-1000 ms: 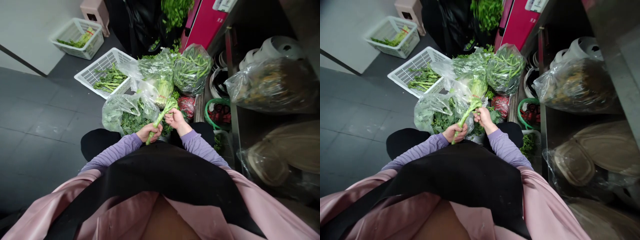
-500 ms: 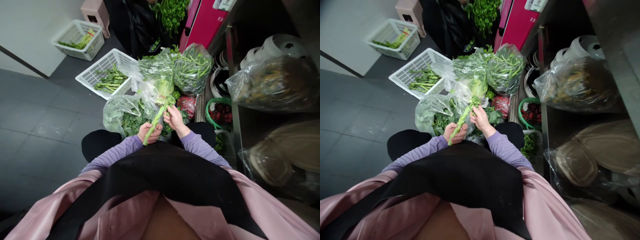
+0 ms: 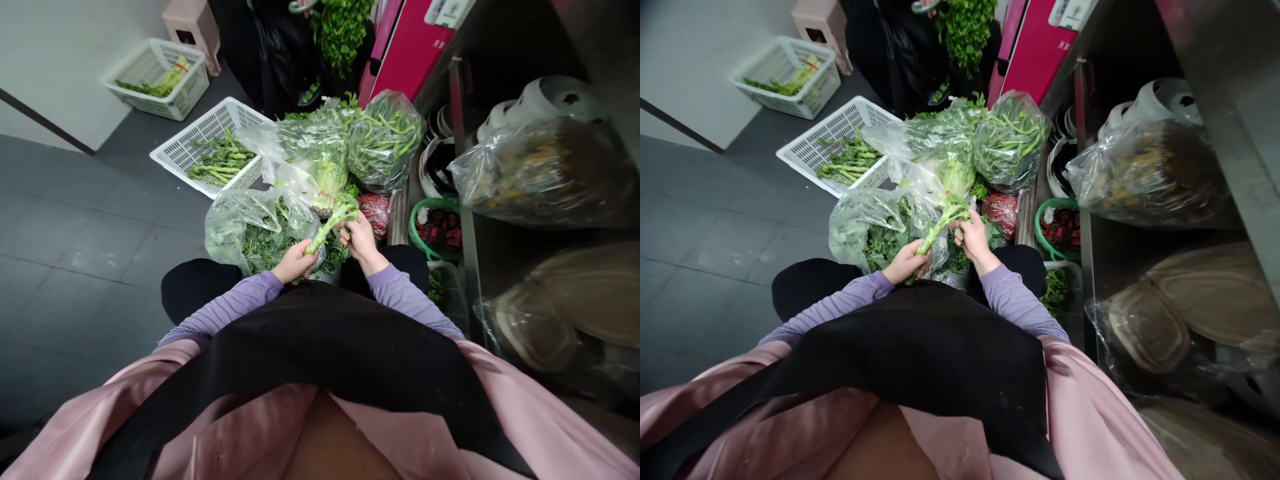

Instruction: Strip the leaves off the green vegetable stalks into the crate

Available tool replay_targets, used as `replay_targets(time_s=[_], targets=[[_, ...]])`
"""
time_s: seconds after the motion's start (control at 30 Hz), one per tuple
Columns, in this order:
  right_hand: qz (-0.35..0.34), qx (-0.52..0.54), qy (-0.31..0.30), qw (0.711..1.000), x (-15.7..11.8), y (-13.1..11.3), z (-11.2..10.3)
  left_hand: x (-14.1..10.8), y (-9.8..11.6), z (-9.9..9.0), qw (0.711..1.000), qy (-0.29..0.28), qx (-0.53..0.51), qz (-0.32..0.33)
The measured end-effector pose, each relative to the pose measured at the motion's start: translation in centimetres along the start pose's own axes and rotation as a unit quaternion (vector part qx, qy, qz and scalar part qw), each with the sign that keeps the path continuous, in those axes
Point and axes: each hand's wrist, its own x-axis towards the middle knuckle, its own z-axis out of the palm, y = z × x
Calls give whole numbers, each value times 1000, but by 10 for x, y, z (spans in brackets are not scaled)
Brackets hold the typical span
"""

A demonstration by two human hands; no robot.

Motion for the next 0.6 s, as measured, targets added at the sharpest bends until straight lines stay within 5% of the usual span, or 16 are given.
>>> replay_targets(time_s=[0.13, 0.2, 0.3, 0.47, 0.6], targets=[[24, 64, -95, 993, -11, -11, -6, 1, -4, -3, 992, 48, 118, 10], [36, 86, -94, 991, -13, -14, -4, 0, -3, -3, 993, 39, 109, 12], [60, 120, -84, 987, -12, -14, 2, -1, -1, -1, 1000, -27, -8, 5], [177, 136, -168, 960, -17, 1, 18, -7, -1, 8, 972, -103, -208, -21], [125, 23, -114, 985, -18, 11, 26, -14, 0, 8, 967, -25, -248, -44]])
